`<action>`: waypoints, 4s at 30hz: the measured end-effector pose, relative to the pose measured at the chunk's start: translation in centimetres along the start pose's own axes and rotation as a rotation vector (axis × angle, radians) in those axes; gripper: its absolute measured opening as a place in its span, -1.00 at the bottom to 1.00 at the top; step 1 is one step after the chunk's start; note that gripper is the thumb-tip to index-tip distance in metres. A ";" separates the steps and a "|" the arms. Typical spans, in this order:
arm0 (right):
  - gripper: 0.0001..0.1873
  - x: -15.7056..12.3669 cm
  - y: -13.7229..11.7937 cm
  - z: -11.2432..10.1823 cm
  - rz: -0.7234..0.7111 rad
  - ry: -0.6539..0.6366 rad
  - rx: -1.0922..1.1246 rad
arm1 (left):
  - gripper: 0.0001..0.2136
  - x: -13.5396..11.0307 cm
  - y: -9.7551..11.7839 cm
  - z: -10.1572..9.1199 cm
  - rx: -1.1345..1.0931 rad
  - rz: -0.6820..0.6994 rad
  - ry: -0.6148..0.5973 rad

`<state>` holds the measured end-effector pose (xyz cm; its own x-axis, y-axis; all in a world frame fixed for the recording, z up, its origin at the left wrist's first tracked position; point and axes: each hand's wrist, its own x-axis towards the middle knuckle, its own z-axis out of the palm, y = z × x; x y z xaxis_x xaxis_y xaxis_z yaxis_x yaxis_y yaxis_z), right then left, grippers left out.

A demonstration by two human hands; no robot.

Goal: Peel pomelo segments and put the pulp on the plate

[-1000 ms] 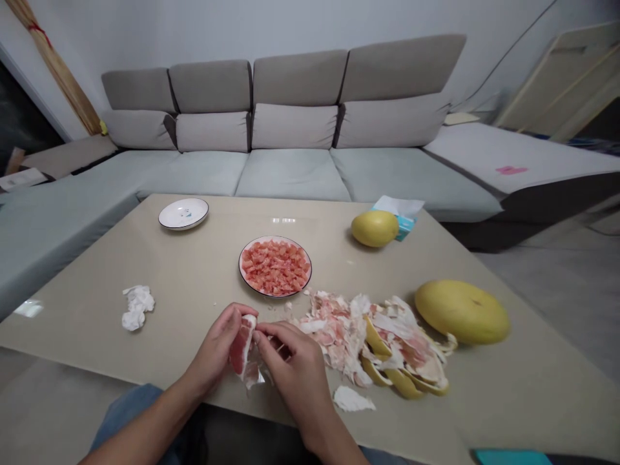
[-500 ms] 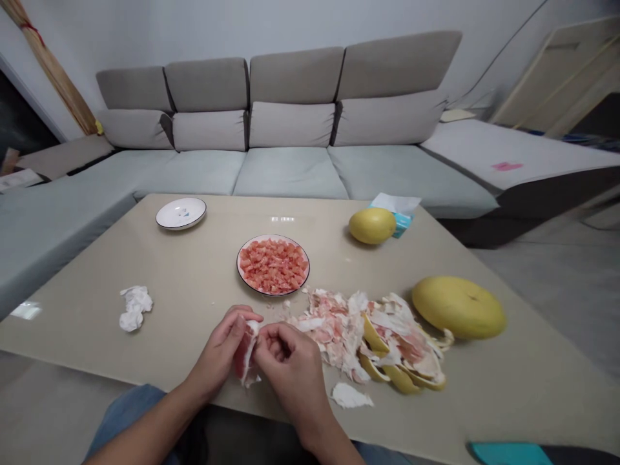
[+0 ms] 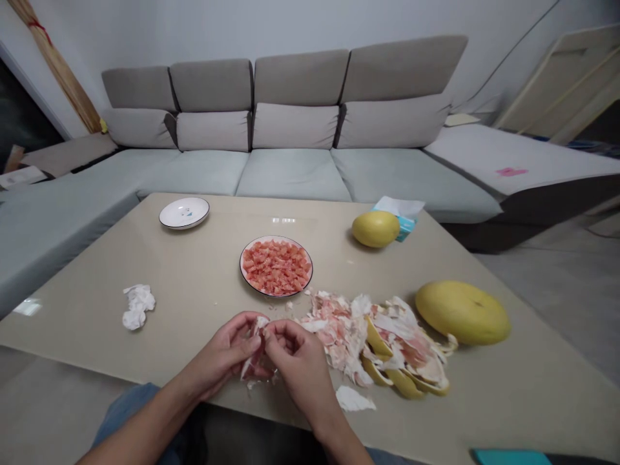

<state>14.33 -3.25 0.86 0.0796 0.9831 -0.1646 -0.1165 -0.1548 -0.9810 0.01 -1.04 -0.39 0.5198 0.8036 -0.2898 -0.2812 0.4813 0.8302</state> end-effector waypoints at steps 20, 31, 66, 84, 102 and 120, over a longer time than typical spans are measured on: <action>-0.70 0.6 0.5 -2.4 -0.225 0.047 -0.499 | -0.67 0.7 0.2 -1.4 -0.226 -0.011 0.070; -0.86 0.4 0.7 -2.0 -0.275 -0.019 -0.472 | -0.70 0.8 0.5 -1.2 -0.295 0.084 0.094; -0.85 0.0 0.8 -0.6 -0.179 0.109 -0.406 | -0.65 1.4 -1.2 -1.5 0.334 0.384 0.231; -0.87 0.0 0.4 -1.0 -0.001 -0.025 -0.222 | -0.60 0.8 -0.6 -0.9 0.066 0.185 0.158; -0.89 0.3 0.9 -1.5 -0.384 0.042 -0.502 | -0.64 0.5 -0.1 -1.0 -0.032 0.081 0.156; -0.84 0.2 1.0 -1.1 -0.414 0.094 -0.577 | -0.65 1.2 -1.1 -1.2 0.346 0.391 0.236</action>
<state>15.28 -3.33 -0.28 0.0923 0.9638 0.2503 0.4817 0.1768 -0.8583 -0.07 -0.21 -2.19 0.2248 0.9744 0.0050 -0.1157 0.0216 0.9931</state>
